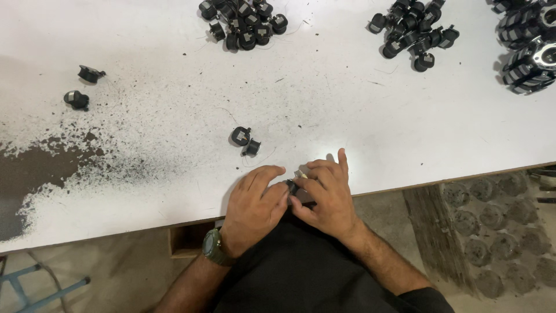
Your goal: The person sits at a white workbench and assembles small black plastic components onto metal hub parts, picking pieces one at a time and pressing them into place by hand, setting finished hubs aside and reaching for more parts from piles on the table.
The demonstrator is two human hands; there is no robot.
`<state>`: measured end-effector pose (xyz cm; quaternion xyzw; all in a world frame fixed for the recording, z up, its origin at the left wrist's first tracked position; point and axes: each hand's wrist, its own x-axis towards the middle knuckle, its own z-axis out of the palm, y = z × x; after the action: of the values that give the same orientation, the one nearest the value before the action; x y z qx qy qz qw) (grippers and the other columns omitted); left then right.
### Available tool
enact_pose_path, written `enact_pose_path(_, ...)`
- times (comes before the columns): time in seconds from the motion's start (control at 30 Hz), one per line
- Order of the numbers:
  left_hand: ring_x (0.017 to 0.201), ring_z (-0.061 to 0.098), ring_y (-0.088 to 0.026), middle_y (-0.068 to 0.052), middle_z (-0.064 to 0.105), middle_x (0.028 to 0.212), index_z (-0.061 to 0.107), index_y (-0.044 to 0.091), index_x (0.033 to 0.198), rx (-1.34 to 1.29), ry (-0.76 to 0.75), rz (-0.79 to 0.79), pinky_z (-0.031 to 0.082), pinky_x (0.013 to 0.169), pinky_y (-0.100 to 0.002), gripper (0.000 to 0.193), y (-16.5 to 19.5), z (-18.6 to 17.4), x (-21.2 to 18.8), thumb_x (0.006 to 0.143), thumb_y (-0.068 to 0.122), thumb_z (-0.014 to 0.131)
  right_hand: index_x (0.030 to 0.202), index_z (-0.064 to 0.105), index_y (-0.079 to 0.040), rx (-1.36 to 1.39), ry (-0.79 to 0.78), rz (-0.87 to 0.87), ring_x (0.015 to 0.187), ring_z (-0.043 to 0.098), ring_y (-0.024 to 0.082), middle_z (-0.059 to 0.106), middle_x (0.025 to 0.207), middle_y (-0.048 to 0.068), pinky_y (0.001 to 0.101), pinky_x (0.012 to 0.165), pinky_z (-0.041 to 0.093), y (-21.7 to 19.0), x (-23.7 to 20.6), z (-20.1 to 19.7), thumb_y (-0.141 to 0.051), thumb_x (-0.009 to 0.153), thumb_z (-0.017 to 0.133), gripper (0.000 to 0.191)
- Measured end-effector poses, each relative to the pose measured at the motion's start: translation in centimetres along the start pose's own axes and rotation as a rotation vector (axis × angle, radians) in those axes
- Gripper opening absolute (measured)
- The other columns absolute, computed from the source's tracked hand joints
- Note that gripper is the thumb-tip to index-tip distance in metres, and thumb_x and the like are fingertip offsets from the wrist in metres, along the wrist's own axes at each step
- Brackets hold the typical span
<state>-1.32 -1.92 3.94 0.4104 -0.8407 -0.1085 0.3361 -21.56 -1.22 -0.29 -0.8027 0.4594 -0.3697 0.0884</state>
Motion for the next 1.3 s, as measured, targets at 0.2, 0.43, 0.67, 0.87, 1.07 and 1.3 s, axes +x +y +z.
enact_pose_path(0.2,0.086,0.069,-0.024,-0.008,0.07,0.114,0.069,0.004,0.096,-0.208,0.027,-0.273,0.056,0.071,-0.036,0.011,0.5,-1.0,0.4,0.087,0.007,0.074,0.1,0.073,-0.009,-0.003,0.021,0.011,0.12,0.056,0.027,0.059,0.103,0.006,0.065,0.126,0.014,-0.1,-0.1,0.1,-0.023,0.073,0.087,0.033)
enact_pose_path(0.43,0.073,0.068,-0.022,-0.006,0.071,0.094,0.067,0.005,0.098,-0.212,-0.033,-0.335,0.055,0.064,-0.036,0.012,0.1,-1.3,-0.2,0.087,0.008,0.072,0.105,0.073,-0.009,-0.02,-0.005,0.03,0.12,0.056,0.03,0.061,0.106,0.007,0.064,0.125,0.013,-0.5,0.0,-0.2,-0.021,0.073,0.086,0.037)
enact_pose_path(0.67,0.066,0.063,-0.022,-0.005,0.064,0.073,0.061,0.007,0.085,-0.238,0.007,-0.343,0.051,0.059,-0.037,0.014,0.4,0.5,-0.7,0.081,0.007,0.074,0.111,0.07,-0.009,0.158,0.258,-0.046,0.117,0.064,0.028,0.061,0.104,0.007,0.0602,0.129,0.029,-0.7,-1.7,0.4,-0.003,0.086,0.076,0.026)
enact_pose_path(0.87,0.066,0.061,-0.023,-0.005,0.062,0.076,0.058,0.006,0.084,-0.3,0.088,-0.278,0.049,0.06,-0.038,0.016,0.5,1.3,-1.1,0.081,0.006,0.074,0.115,0.061,-0.004,0.274,0.222,-0.057,0.108,0.069,0.027,0.068,0.107,0.011,0.0596,0.123,0.037,-1.2,-2.5,2.2,0.004,0.085,0.073,0.033)
enact_pose_path(1.07,0.069,0.061,-0.024,-0.005,0.062,0.076,0.058,0.007,0.084,-0.318,0.096,-0.275,0.049,0.063,-0.04,0.016,0.4,1.3,-1.3,0.081,0.005,0.073,0.11,0.063,-0.006,0.231,0.226,-0.038,0.106,0.07,0.026,0.068,0.103,0.009,0.059,0.123,0.039,-1.4,-2.4,2.4,0.006,0.083,0.076,0.032)
enact_pose_path(1.3,0.072,0.061,-0.026,-0.007,0.062,0.079,0.058,0.005,0.086,-0.354,0.089,-0.277,0.05,0.065,-0.04,0.015,0.1,1.6,-1.9,0.082,0.004,0.072,0.111,0.063,-0.006,0.19,0.16,-0.082,0.107,0.068,0.027,0.066,0.101,0.009,0.0591,0.123,0.039,-1.5,-2.1,2.1,0.009,0.082,0.074,0.035)
